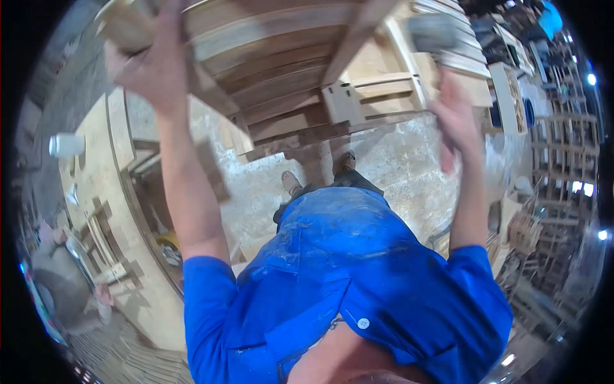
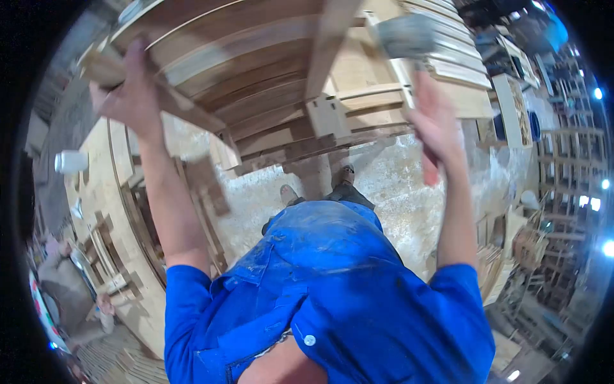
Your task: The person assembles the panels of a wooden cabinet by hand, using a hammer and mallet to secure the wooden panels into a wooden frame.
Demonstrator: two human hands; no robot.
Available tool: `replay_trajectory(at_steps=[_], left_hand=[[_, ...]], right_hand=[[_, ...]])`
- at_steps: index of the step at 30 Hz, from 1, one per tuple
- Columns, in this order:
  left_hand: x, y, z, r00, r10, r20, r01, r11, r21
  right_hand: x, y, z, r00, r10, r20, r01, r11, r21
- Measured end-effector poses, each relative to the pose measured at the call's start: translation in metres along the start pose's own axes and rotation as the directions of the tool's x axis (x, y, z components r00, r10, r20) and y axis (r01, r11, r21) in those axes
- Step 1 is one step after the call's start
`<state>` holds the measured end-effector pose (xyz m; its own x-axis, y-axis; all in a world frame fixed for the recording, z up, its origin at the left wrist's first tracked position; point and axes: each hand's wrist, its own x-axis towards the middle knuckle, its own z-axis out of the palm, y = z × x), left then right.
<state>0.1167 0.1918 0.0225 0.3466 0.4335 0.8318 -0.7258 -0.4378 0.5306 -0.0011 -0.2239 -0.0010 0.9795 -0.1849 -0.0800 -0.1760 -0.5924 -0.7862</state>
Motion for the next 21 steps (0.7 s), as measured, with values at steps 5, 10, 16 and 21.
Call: replay_trajectory(at_steps=[5, 10, 16, 21], left_hand=[[0.006, -0.020, 0.026, 0.994, -0.112, 0.001, 0.110, 0.982, 0.153], [-0.002, -0.033, 0.000, 0.994, -0.104, 0.043, 0.080, 0.920, 0.383], [-0.124, 0.067, -0.019, 0.902, -0.399, -0.167, 0.426, 0.753, 0.502], [-0.208, 0.102, 0.003, 0.778, -0.628, -0.010, 0.504, 0.614, 0.607]], right_hand=[[0.115, 0.123, 0.078, 1.000, -0.015, -0.008, 0.013, 0.981, -0.193], [0.150, 0.153, 0.083, 0.998, 0.050, 0.048, -0.031, 0.943, -0.330], [0.224, 0.271, -0.025, 0.875, 0.271, -0.401, -0.210, 0.959, 0.190], [0.283, 0.312, -0.069, 0.608, 0.708, -0.358, -0.559, 0.703, 0.440]])
